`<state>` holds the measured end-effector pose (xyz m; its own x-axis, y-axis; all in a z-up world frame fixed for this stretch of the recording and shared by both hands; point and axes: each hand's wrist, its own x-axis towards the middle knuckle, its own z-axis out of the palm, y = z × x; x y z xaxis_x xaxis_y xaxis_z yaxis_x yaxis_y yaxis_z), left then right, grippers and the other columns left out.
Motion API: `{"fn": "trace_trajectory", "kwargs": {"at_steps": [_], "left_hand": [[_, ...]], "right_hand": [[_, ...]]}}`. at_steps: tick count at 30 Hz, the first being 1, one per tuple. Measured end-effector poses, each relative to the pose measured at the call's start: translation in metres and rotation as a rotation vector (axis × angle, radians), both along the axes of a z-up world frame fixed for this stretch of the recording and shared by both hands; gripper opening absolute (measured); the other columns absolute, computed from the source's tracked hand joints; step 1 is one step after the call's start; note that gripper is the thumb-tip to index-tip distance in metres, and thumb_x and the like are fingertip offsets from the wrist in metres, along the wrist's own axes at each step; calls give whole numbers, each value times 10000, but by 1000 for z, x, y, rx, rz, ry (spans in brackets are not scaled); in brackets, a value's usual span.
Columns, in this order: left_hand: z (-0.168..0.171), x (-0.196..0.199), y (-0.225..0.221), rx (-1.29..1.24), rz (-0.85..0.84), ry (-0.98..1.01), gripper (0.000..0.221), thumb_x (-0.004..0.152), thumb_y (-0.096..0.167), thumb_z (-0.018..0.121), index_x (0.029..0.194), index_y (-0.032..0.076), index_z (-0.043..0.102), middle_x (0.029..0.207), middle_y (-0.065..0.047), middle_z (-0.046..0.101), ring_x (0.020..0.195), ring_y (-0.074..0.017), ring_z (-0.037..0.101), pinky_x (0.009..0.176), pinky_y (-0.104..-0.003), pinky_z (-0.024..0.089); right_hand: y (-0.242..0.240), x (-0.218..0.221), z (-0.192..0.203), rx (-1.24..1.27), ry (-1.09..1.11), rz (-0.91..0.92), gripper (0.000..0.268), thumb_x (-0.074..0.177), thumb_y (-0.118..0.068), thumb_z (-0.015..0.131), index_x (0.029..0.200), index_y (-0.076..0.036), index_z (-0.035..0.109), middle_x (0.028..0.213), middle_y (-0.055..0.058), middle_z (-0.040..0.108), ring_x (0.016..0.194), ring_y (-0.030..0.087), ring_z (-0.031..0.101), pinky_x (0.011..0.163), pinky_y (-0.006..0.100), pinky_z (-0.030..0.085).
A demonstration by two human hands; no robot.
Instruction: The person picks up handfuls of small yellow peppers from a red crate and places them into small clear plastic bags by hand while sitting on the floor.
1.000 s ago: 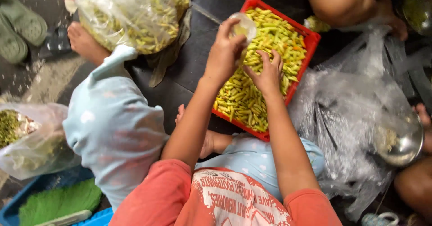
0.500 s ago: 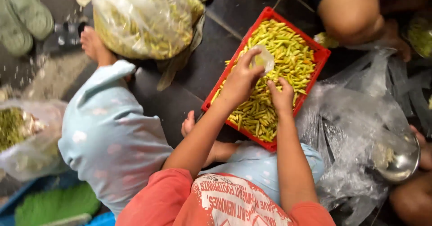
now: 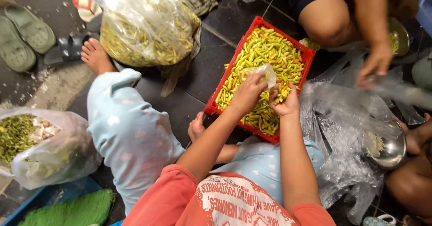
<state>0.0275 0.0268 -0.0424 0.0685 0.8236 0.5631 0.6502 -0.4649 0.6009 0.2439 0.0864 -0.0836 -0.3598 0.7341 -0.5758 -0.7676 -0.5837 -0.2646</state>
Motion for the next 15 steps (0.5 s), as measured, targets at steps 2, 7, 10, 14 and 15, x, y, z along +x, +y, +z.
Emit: {"fn": "trace_trajectory", "kwargs": {"at_steps": [2, 7, 10, 14, 15], "left_hand": [[6, -1, 3, 36, -7, -5, 50, 977, 239, 644, 957, 193, 639, 1210, -29, 595, 1158, -277, 644, 930, -408, 566], [41, -7, -7, 65, -64, -2, 124, 976, 313, 656, 904, 212, 645, 1179, 5, 590, 1115, -258, 647, 795, -377, 578], [46, -3, -11, 26, -159, 36, 94, 940, 249, 691, 877, 189, 656, 1124, -40, 567, 1025, -297, 641, 779, -393, 550], [59, -4, -14, -43, -185, 100, 56, 879, 199, 747, 848, 175, 707, 1085, -58, 531, 1000, -329, 636, 768, -401, 552], [64, -5, -15, -73, -188, 109, 43, 870, 176, 762, 851, 165, 725, 1077, -68, 520, 1001, -337, 636, 759, -398, 554]], "right_hand": [[1, -9, 17, 17, 40, 1, 293, 894, -449, 696, 1013, -190, 765, 893, -11, 692, 803, 125, 651, 662, 220, 528], [6, -16, 60, 123, 23, -61, 250, 934, -453, 646, 966, -221, 734, 802, -71, 628, 650, 42, 575, 680, 274, 496], [12, -14, 82, 201, 66, -123, 247, 901, -461, 708, 977, -227, 730, 885, -65, 621, 731, 62, 586, 741, 299, 503], [15, -28, 108, 289, -5, -206, 244, 912, -443, 697, 965, -205, 714, 964, -8, 665, 837, 135, 661, 746, 283, 545], [15, -34, 111, 342, -69, -225, 235, 909, -434, 701, 965, -206, 709, 995, 9, 693, 876, 163, 692, 758, 284, 564]]}}
